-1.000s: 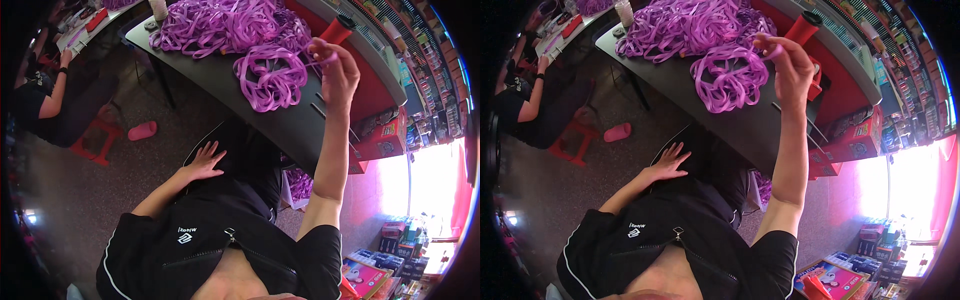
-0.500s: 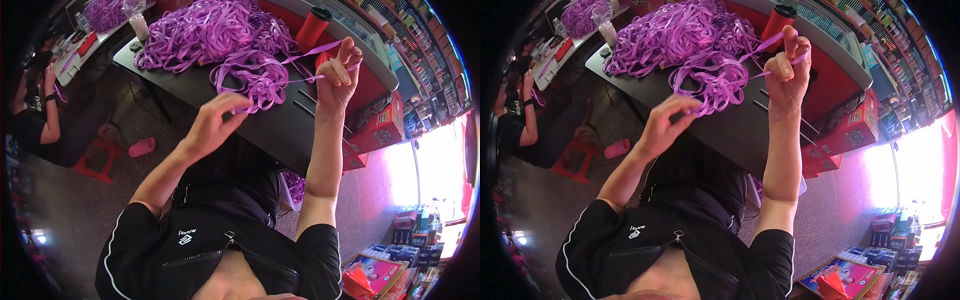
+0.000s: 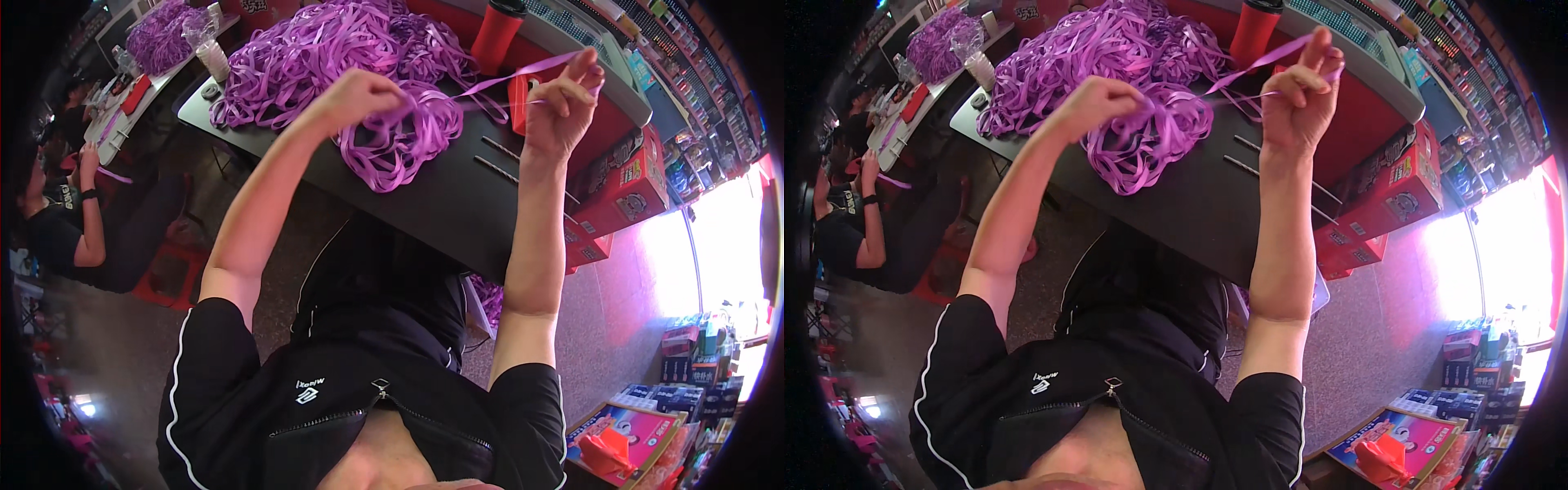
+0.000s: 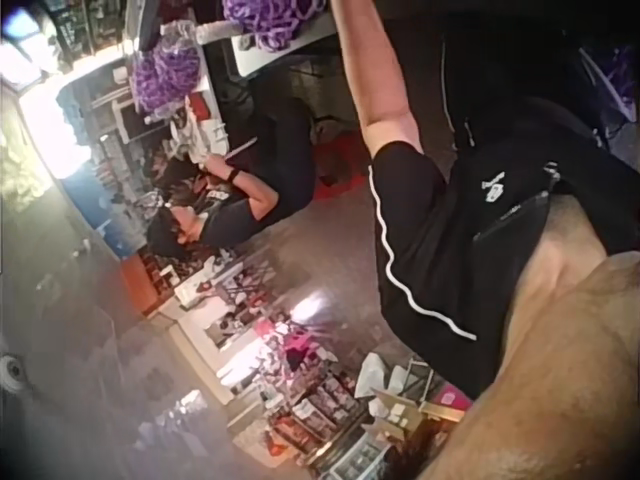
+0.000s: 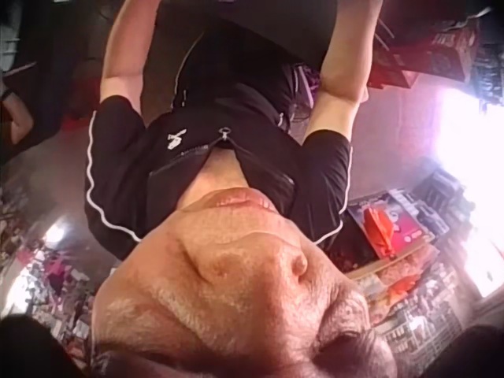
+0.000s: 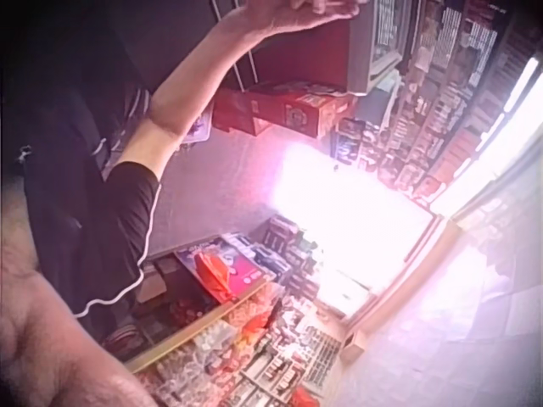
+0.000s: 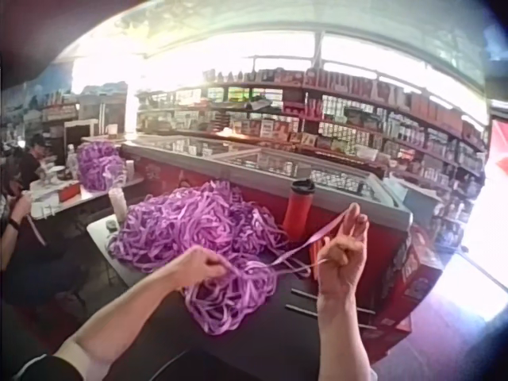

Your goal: The recorder is assembling purple ribbon straps by attaching fasteners using metal rods as a guide.

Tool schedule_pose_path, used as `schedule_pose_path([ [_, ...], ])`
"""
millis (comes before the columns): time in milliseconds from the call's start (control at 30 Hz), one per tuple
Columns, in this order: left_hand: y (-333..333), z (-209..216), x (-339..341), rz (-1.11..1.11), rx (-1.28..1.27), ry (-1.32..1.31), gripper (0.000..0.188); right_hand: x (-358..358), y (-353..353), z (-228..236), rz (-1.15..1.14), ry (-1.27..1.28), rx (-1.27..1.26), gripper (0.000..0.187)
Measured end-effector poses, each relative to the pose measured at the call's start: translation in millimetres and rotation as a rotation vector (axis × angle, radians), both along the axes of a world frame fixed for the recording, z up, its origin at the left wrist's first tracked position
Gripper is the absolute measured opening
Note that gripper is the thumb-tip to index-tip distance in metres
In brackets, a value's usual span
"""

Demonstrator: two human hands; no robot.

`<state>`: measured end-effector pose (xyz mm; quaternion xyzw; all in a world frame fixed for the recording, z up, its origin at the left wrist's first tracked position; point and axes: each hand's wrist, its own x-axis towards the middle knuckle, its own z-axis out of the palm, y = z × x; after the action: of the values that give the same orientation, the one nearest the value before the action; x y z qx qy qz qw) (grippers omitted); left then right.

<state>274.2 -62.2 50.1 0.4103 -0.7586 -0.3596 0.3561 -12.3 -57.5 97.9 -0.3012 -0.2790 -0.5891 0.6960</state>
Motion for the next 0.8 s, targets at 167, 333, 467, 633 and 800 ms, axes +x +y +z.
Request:
schedule_pose_path([
  [167, -33.2, -4.0, 63.8, 0.249, 0.268, 0.714, 0.022, -24.5, -12.4, 0.3, -0.04, -0.112, 0.034, 0.015],
  [333, -41.7, -15.7, 73.5, 0.448, 0.208, 0.757, 0.02, -37.9, -17.9, -7.0, -0.13, -0.153, 0.108, 0.013],
  [467, -56.9, -23.0, 86.7, 0.577, 0.05, 0.666, 0.016, -52.7, -8.4, 0.5, -0.15, -0.212, 0.04, 0.012],
  [633, -68.5, -11.2, 87.6, 0.6, 0.083, 1.144, 0.007, -64.0, -5.0, -0.4, -0.184, -0.255, 0.033, 0.013],
  [800, -66.0, -10.1, 78.6, 0.623, -0.151, 0.237, 0.024, -53.6, -28.4, -10.4, -0.185, -0.143, 0.107, 0.014],
])
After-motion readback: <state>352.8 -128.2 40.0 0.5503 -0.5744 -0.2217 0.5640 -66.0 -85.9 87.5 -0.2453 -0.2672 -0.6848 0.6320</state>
